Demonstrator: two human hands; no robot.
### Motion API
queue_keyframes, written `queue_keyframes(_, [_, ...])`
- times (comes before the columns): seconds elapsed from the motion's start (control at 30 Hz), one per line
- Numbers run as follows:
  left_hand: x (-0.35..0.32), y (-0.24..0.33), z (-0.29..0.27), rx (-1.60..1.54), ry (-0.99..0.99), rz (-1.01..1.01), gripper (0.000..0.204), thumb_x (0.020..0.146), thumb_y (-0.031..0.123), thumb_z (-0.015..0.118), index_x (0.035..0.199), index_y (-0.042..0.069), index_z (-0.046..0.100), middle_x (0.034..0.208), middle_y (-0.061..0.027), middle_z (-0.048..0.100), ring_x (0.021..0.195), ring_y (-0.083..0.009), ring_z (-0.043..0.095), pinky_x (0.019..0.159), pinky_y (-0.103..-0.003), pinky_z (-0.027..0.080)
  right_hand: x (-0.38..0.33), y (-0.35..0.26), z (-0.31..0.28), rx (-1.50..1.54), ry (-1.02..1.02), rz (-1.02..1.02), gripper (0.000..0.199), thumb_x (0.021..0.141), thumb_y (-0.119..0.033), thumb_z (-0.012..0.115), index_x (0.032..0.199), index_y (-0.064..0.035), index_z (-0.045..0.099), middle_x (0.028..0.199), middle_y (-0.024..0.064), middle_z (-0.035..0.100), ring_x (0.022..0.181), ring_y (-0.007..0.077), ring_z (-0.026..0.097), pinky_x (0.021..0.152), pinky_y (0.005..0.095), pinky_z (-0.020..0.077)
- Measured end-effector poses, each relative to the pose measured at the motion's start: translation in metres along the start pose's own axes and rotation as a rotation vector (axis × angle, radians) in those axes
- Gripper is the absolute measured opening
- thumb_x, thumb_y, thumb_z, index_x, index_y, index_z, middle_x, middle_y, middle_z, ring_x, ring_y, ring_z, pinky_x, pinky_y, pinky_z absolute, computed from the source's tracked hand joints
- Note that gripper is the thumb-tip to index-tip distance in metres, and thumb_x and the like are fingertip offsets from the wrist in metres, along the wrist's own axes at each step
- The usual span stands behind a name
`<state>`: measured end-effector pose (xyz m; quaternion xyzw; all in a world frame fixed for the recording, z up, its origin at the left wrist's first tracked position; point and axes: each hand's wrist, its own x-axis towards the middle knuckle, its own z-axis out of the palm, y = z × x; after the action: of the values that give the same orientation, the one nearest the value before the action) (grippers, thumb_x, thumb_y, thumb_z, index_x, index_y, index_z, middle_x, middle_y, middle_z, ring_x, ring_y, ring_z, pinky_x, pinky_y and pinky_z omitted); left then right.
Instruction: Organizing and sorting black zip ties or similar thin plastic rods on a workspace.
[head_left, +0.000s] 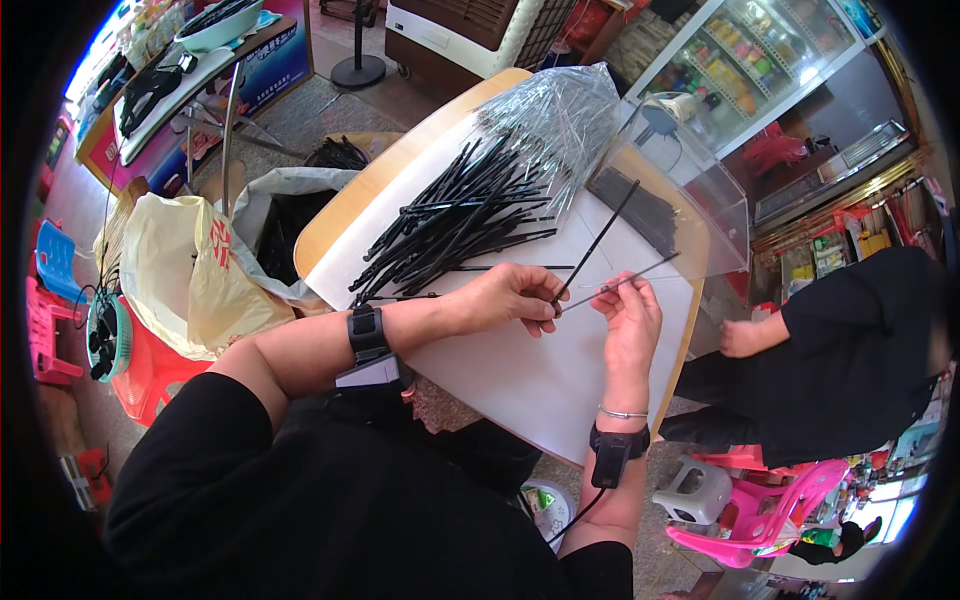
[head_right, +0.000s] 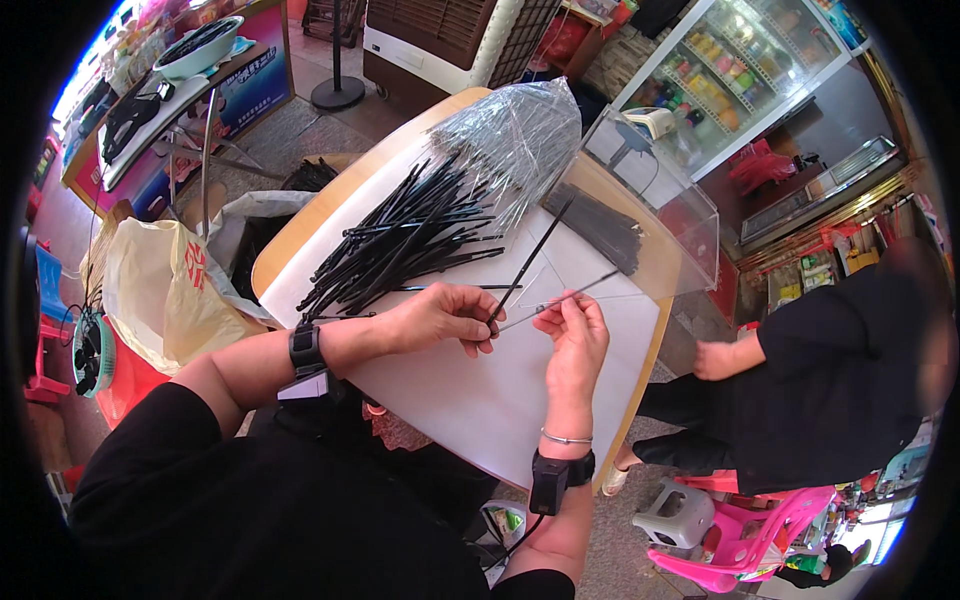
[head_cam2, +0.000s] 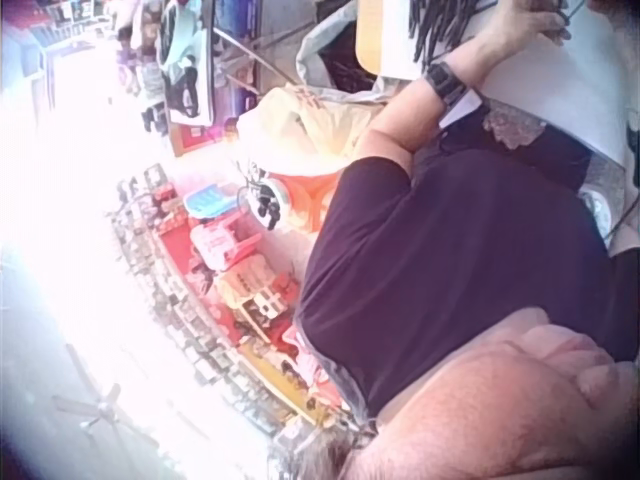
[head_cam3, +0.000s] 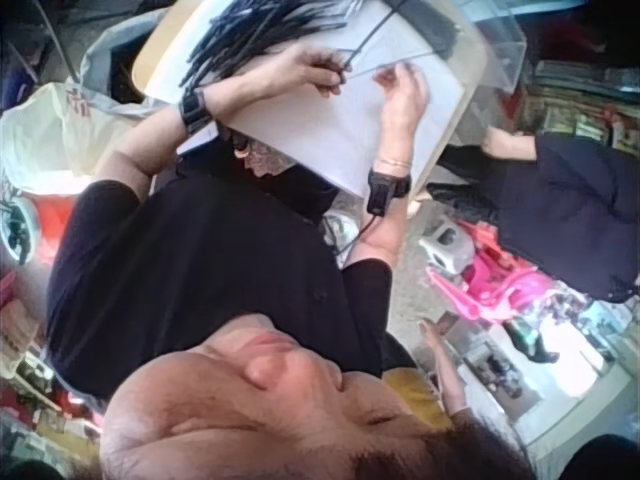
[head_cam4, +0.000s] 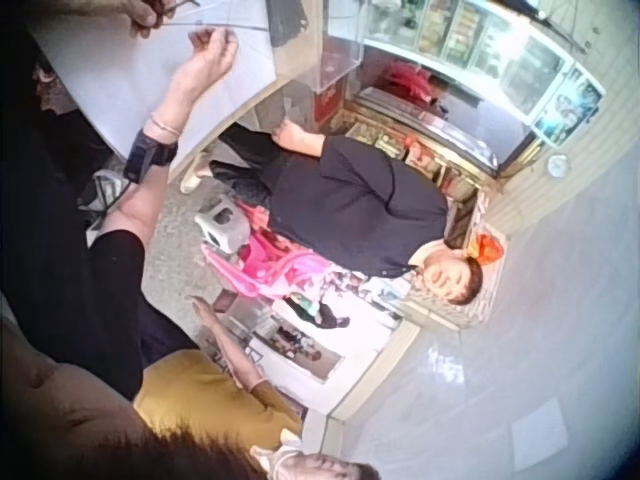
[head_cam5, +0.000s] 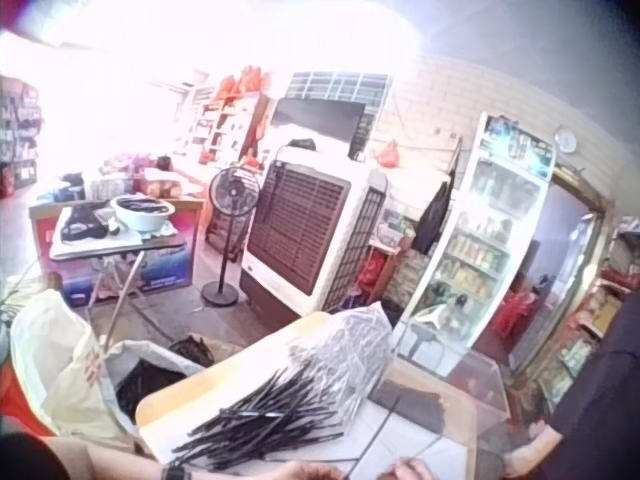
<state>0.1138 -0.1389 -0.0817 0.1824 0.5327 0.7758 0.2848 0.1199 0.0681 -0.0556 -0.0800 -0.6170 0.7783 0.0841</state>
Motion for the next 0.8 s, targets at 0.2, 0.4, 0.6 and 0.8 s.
queue_keyframes(0.2, [-0.002,0.005,0.001,-0.057,0.008,-0.052,0.026,0.089,-0.002,0.057,0.115,-0.003,0.054,0.101,-0.0104,0.062,0.091,-0.0194,0.066,0.079,-0.029,0.055,-0.015,0.008,0.015,0.173,-0.128,0.066,0.011,0.093,-0.011,0.055,0.099,-0.0023,0.056,0.085,0.0061,0.060,0.067,0.0122,0.056,0.059,0.0258,0.0485])
queue_keyframes(0.4, [-0.001,0.005,0.000,-0.104,0.021,-0.040,0.028,0.088,-0.007,0.056,0.116,-0.004,0.053,0.103,-0.0128,0.063,0.096,-0.0233,0.066,0.083,-0.030,0.056,-0.019,0.012,0.015,0.102,-0.123,0.059,0.013,0.092,-0.012,0.056,0.100,-0.0018,0.056,0.084,0.0060,0.061,0.064,0.0099,0.053,0.056,0.0235,0.0455])
queue_keyframes(0.6, [-0.001,0.006,0.001,-0.139,0.037,-0.042,0.024,0.088,-0.007,0.056,0.111,-0.002,0.054,0.103,-0.0123,0.063,0.095,-0.0229,0.066,0.083,-0.030,0.056,-0.020,0.012,0.015,0.082,-0.115,0.063,0.013,0.091,-0.012,0.058,0.099,-0.0013,0.057,0.083,0.0057,0.061,0.062,0.0086,0.052,0.054,0.0229,0.0445])
queue_keyframes(0.8, [-0.001,0.005,0.000,-0.138,0.017,-0.039,0.024,0.088,-0.008,0.056,0.111,-0.002,0.055,0.103,-0.0124,0.063,0.095,-0.0225,0.066,0.083,-0.030,0.056,-0.019,0.011,0.013,0.109,-0.099,0.119,0.013,0.090,-0.012,0.059,0.098,-0.0011,0.058,0.080,0.0054,0.061,0.059,0.0086,0.051,0.051,0.0228,0.0437])
